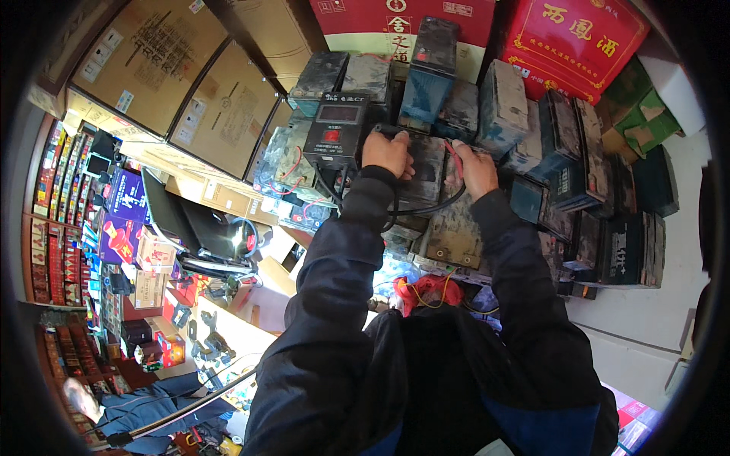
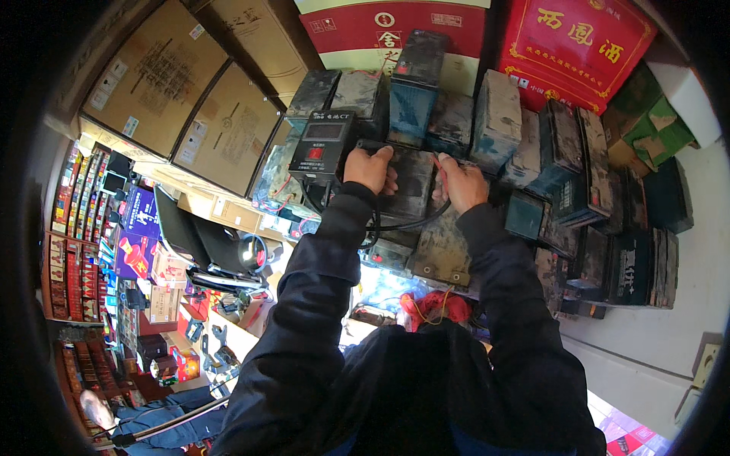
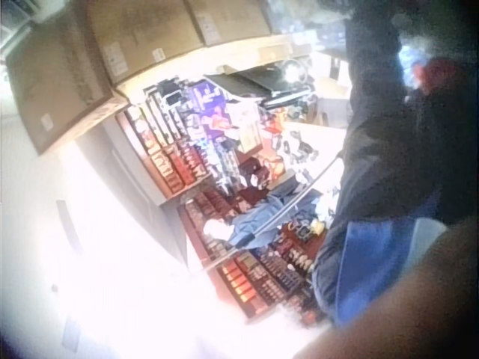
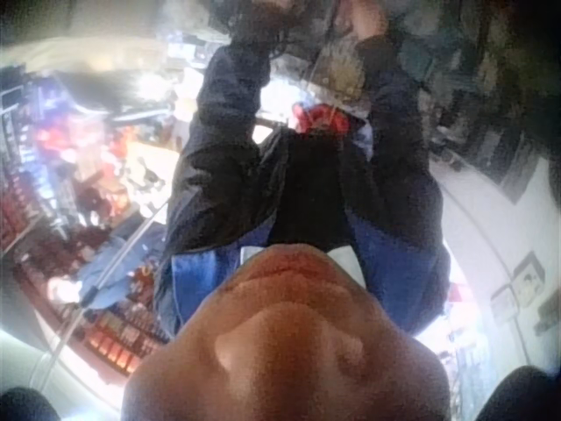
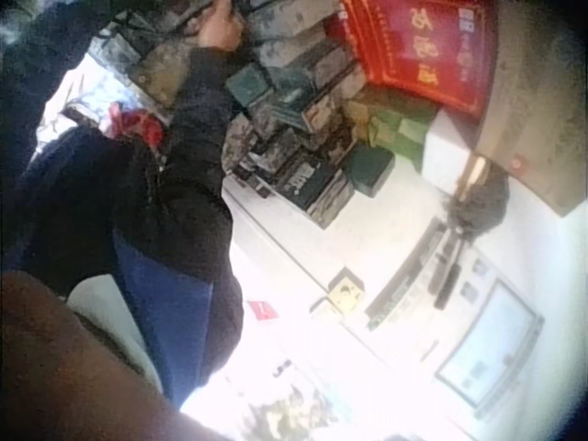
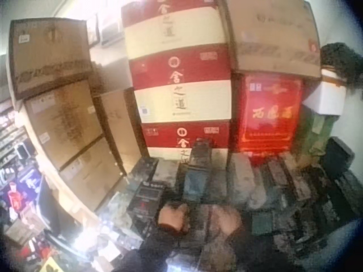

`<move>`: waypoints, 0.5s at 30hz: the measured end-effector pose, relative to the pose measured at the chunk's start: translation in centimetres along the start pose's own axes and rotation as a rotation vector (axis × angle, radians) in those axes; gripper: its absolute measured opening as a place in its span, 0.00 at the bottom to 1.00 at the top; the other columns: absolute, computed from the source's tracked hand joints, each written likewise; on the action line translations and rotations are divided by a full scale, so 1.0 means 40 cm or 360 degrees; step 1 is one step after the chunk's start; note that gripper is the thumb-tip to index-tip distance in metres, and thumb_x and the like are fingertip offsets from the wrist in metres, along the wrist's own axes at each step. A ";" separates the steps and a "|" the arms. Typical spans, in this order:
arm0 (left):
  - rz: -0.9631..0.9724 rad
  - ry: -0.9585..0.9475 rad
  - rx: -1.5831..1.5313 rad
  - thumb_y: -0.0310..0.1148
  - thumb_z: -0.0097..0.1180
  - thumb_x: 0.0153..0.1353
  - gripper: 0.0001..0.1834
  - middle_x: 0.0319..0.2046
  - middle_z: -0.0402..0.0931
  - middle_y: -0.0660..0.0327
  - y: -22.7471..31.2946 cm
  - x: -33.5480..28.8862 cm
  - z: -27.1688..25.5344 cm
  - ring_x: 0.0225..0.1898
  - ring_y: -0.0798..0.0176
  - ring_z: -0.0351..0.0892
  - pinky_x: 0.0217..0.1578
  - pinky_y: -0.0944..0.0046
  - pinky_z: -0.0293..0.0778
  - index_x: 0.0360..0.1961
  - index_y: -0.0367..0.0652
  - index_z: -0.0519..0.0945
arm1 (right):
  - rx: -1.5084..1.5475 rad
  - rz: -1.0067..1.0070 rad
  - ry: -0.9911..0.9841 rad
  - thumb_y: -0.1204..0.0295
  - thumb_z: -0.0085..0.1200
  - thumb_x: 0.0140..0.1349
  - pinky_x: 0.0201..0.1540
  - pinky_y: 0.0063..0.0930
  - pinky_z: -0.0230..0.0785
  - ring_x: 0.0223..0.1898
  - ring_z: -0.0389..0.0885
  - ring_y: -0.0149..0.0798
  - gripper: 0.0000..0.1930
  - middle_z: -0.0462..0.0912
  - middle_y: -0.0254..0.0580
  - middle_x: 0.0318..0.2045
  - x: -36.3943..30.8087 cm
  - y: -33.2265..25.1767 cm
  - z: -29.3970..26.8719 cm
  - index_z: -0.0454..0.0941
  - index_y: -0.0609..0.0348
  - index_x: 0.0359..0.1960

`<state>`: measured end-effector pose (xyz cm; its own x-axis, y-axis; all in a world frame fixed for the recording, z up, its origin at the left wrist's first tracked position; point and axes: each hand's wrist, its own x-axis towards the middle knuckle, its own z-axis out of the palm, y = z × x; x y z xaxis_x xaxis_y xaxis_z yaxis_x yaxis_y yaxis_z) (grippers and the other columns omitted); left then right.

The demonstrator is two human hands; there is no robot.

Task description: The person uses a handheld battery tester to check the voltage of several lead-acid batteries stacked on a table. They connect the tester leads to each battery's terminals, read the digital display, and then move to the next battery.

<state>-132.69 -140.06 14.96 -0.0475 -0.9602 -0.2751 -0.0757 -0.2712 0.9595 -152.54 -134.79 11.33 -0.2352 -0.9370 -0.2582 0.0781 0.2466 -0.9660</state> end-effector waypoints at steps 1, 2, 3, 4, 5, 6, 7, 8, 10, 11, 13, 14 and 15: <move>0.0012 0.0007 -0.0014 0.40 0.60 0.68 0.21 0.19 0.79 0.50 0.000 -0.002 0.000 0.14 0.56 0.79 0.13 0.58 0.75 0.30 0.27 0.78 | 0.0048 -0.0007 -0.0023 0.51 0.56 0.71 0.27 0.39 0.80 0.18 0.81 0.39 0.27 0.75 0.41 0.15 -0.002 0.003 -0.001 0.80 0.67 0.26; 0.0013 0.0005 -0.0038 0.40 0.60 0.68 0.21 0.18 0.79 0.51 0.002 -0.002 -0.002 0.13 0.57 0.79 0.12 0.59 0.74 0.28 0.29 0.78 | 0.0096 -0.0013 -0.0042 0.52 0.56 0.72 0.27 0.39 0.81 0.18 0.80 0.39 0.26 0.75 0.40 0.15 -0.003 0.005 -0.001 0.80 0.66 0.25; 0.0010 0.0000 -0.0059 0.41 0.60 0.68 0.22 0.18 0.79 0.51 0.003 -0.005 -0.003 0.13 0.57 0.78 0.12 0.59 0.73 0.26 0.30 0.78 | 0.0085 -0.0051 -0.0027 0.52 0.56 0.72 0.27 0.38 0.80 0.18 0.79 0.38 0.26 0.74 0.39 0.15 -0.004 0.007 0.001 0.80 0.65 0.26; 0.0042 0.0001 -0.0048 0.41 0.60 0.68 0.22 0.18 0.79 0.52 0.004 -0.012 -0.003 0.13 0.58 0.78 0.12 0.60 0.72 0.25 0.31 0.79 | 0.0113 -0.0018 -0.0047 0.52 0.56 0.72 0.27 0.38 0.80 0.17 0.79 0.38 0.26 0.74 0.39 0.15 -0.004 0.007 0.001 0.80 0.65 0.26; 0.0077 0.0004 -0.0038 0.42 0.60 0.69 0.23 0.18 0.79 0.53 0.005 -0.022 -0.004 0.13 0.59 0.77 0.12 0.60 0.72 0.23 0.33 0.79 | 0.0150 -0.0031 -0.0058 0.52 0.56 0.72 0.26 0.38 0.79 0.17 0.79 0.39 0.26 0.74 0.39 0.15 -0.003 0.006 0.001 0.80 0.65 0.26; 0.0115 0.0010 -0.0028 0.42 0.60 0.69 0.23 0.18 0.79 0.55 0.009 -0.033 -0.007 0.12 0.60 0.77 0.12 0.61 0.71 0.22 0.34 0.79 | 0.0197 -0.0056 -0.0104 0.52 0.56 0.72 0.26 0.38 0.79 0.17 0.79 0.39 0.26 0.74 0.38 0.15 -0.004 0.003 0.000 0.80 0.65 0.27; 0.0162 -0.0028 -0.0092 0.42 0.60 0.70 0.20 0.18 0.78 0.57 0.010 -0.053 -0.013 0.12 0.62 0.75 0.12 0.63 0.68 0.26 0.37 0.80 | 0.0277 -0.0066 -0.0164 0.54 0.55 0.73 0.28 0.37 0.79 0.19 0.78 0.36 0.24 0.75 0.38 0.18 -0.007 0.000 0.000 0.79 0.64 0.27; 0.0209 -0.0064 -0.0211 0.42 0.61 0.69 0.17 0.19 0.78 0.58 0.011 -0.078 -0.019 0.13 0.63 0.74 0.14 0.64 0.67 0.32 0.38 0.81 | 0.0220 -0.0096 -0.0175 0.55 0.56 0.73 0.29 0.36 0.77 0.21 0.79 0.36 0.23 0.76 0.38 0.20 -0.013 -0.006 -0.005 0.79 0.65 0.29; 0.0209 -0.0097 -0.0359 0.40 0.60 0.70 0.14 0.20 0.79 0.57 0.001 -0.151 -0.035 0.14 0.63 0.75 0.17 0.65 0.70 0.39 0.37 0.79 | 0.0099 -0.0114 -0.0219 0.56 0.57 0.72 0.33 0.34 0.75 0.25 0.80 0.36 0.21 0.78 0.38 0.25 -0.030 -0.025 -0.011 0.79 0.66 0.34; 0.0189 -0.0117 -0.0366 0.41 0.61 0.70 0.15 0.21 0.78 0.57 -0.007 -0.194 -0.048 0.16 0.64 0.75 0.18 0.66 0.69 0.41 0.37 0.80 | 0.0024 -0.0294 -0.0325 0.57 0.57 0.72 0.34 0.33 0.74 0.27 0.81 0.36 0.20 0.79 0.38 0.26 -0.047 -0.036 -0.012 0.79 0.66 0.36; 0.0166 -0.0121 -0.0401 0.41 0.60 0.70 0.17 0.23 0.78 0.58 -0.035 -0.289 -0.074 0.21 0.65 0.75 0.24 0.66 0.70 0.46 0.36 0.80 | -0.0218 -0.0504 -0.0423 0.58 0.57 0.72 0.37 0.32 0.74 0.31 0.82 0.35 0.18 0.80 0.38 0.29 -0.123 -0.043 -0.008 0.78 0.66 0.39; 0.0121 -0.0083 -0.0368 0.42 0.58 0.71 0.19 0.26 0.78 0.59 -0.051 -0.333 -0.086 0.24 0.65 0.75 0.26 0.66 0.70 0.49 0.35 0.80 | -0.0196 -0.0384 -0.0536 0.59 0.56 0.73 0.39 0.30 0.74 0.32 0.81 0.33 0.17 0.80 0.37 0.29 -0.164 -0.048 0.002 0.78 0.65 0.42; 0.0100 -0.0066 -0.0381 0.42 0.59 0.71 0.17 0.26 0.79 0.60 -0.066 -0.368 -0.098 0.26 0.67 0.76 0.29 0.67 0.71 0.46 0.36 0.81 | -0.0190 -0.0285 -0.0647 0.60 0.56 0.74 0.42 0.28 0.73 0.33 0.80 0.31 0.16 0.80 0.35 0.30 -0.205 -0.053 0.014 0.78 0.64 0.44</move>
<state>-127.91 -125.46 16.73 -0.0859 -0.9735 -0.2118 0.1667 -0.2236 0.9603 -150.22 -127.76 15.52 0.1665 -0.9825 -0.0833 -0.0466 0.0765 -0.9960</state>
